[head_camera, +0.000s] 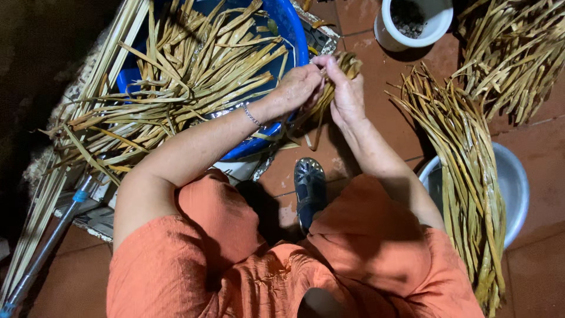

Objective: The person sits on a tiled floor and repeatedly strips dried plant stalks by hand, separating fibrous strands from the core. The stripped strands are placed into a blue basin of water, while the remaining cores are set aside in a silver basin. The person handles the stalks one at a time, using both hands to pull apart the material.

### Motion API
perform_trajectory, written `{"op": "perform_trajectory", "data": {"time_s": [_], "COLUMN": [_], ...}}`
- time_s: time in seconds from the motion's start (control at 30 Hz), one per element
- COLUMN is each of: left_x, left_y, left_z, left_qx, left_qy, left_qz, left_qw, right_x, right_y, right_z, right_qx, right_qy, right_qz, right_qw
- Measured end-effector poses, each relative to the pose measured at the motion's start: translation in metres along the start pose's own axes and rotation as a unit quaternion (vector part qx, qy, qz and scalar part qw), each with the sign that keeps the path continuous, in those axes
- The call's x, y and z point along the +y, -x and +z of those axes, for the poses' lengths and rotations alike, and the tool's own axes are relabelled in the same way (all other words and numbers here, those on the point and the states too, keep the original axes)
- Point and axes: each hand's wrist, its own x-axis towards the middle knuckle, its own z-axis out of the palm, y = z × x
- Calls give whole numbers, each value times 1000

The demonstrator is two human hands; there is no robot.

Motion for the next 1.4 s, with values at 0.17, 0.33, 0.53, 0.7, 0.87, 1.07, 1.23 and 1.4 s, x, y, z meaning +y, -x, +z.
{"op": "perform_trajectory", "data": {"time_s": [0.17,0.33,0.53,0.7,0.87,1.07,1.23,1.4], "left_x": [-1,-2,0,-8,-16,-4,8,9], "left_y": [2,9,18,35,52,66,74,85], "left_z": [17,18,16,6,-5,-13,-20,-24], "left_qx": [-29,-11,-35,-71,-86,-103,-106,-117], "left_qy": [-64,-164,-190,-247,-269,-278,-278,-307], "left_qz": [37,89,97,89,111,87,92,97], "left_qw": [997,982,976,962,953,951,950,940], "right_x": [-12,-22,-26,-36,-36,-34,-29,-24], "right_y": [-20,-42,-79,-96,-98,-108,-133,-136], "right_z": [-13,-46,-106,-168,-214,-268,-315,-358], "right_qx": [92,147,212,326,415,417,423,413], "right_qy": [-65,-103,-175,-217,-180,-182,-196,-222], "right_qz": [-10,7,-42,-41,-44,-81,-96,-122], "right_qw": [994,984,961,919,891,887,879,875]}}
